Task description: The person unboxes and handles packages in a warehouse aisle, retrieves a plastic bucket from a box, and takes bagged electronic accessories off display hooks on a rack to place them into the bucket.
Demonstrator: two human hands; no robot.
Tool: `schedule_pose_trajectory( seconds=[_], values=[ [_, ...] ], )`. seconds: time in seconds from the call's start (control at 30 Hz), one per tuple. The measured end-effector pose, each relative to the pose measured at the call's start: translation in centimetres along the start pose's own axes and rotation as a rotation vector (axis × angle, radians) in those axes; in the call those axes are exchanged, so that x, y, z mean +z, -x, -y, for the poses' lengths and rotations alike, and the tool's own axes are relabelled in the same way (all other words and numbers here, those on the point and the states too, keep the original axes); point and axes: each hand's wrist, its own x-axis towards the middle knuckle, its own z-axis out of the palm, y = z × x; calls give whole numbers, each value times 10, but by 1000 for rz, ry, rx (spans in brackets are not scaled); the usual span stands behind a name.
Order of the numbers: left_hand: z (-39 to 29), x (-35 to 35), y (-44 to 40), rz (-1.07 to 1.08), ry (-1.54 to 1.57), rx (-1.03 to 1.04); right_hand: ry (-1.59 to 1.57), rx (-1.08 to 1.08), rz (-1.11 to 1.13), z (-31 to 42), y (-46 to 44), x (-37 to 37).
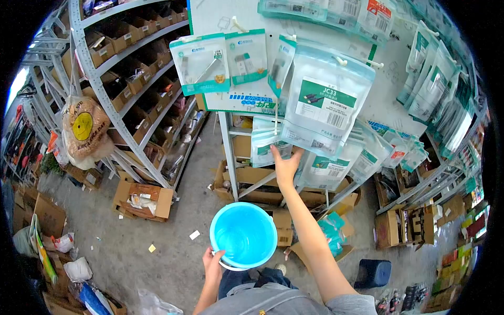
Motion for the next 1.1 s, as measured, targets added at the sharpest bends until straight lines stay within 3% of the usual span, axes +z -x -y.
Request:
schedule_pose_trajectory(
  seconds=[0.3,0.37,0.5,0.8,1.0,1.1],
  values=[
    [-5,-15,-11,76,-29,-35,131,22,-96,-8,28,-18],
    [-8,-16,-14,95,-45,-50,226,50,-4,-9,31,-22],
    [-14,-19,-19,91,-23,-19,22,105,-148,-13,30,-14],
    [-19,-36,-33,99,-52,-27,140,91,-224,-41,19,-14],
    [-18,-36,-37,134,-34,-27,67,284,-58,-27,20,-21],
    [-20,-32,-35,149,-28,-32,9,296,-117,-34,23,-21]
  ],
)
